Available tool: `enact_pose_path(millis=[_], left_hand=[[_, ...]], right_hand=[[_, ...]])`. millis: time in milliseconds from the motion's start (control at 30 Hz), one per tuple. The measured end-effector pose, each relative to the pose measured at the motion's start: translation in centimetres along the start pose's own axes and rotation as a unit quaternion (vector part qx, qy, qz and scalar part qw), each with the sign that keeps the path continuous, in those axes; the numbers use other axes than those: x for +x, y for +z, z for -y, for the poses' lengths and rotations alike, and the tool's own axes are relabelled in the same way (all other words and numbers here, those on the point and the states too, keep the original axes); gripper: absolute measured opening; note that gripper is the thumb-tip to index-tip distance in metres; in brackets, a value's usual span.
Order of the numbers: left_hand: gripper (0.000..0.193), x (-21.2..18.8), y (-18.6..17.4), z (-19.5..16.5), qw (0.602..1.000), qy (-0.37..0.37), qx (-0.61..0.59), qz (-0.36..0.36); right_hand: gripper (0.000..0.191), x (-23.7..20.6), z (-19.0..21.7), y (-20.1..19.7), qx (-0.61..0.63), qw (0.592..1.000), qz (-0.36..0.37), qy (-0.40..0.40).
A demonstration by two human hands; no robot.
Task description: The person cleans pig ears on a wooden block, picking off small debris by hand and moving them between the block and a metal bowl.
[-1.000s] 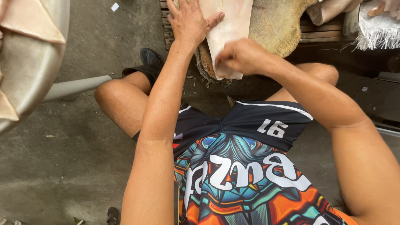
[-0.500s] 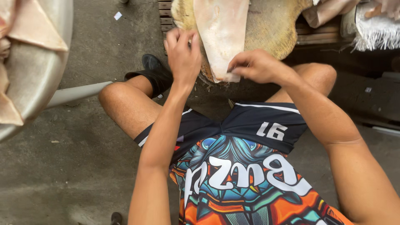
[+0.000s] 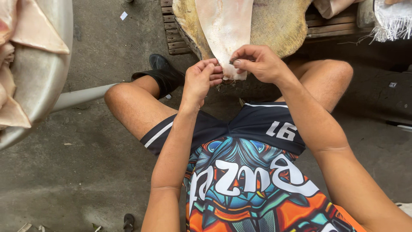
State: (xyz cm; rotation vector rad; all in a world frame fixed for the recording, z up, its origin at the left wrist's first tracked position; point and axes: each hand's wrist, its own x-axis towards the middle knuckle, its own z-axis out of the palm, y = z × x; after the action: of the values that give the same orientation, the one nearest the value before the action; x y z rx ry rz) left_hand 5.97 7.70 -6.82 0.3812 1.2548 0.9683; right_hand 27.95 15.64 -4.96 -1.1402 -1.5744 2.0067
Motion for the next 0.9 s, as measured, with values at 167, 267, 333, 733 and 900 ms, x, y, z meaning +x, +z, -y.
enact_pose_path(millis=[167,267,333,733,900], left_hand=[[0.031,-0.3,-0.7,1.1,0.997,0.049,-0.001,0.054],[0.032,-0.2,-1.0,1.3,0.996,0.041,-0.030,0.067],[0.032,-0.1,-1.1,1.4,0.995,0.036,-0.058,0.075],[0.036,0.4,-2.1,1.6,0.990,0.005,-0.103,0.092],[0.036,0.1,-2.0,1.4,0.991,-0.002,-0.098,0.087]], right_hand=[[0.015,1.7,1.8,1.6,-0.215,0.973,-0.026,-0.081],[0.013,2.4,2.8,1.9,-0.283,0.955,0.000,-0.091],[0.014,2.6,3.3,1.7,-0.340,0.934,0.042,-0.098],[0.018,2.3,3.7,0.6,-0.316,0.931,0.077,-0.164],[0.018,2.2,3.9,0.7,-0.335,0.926,0.071,-0.156]])
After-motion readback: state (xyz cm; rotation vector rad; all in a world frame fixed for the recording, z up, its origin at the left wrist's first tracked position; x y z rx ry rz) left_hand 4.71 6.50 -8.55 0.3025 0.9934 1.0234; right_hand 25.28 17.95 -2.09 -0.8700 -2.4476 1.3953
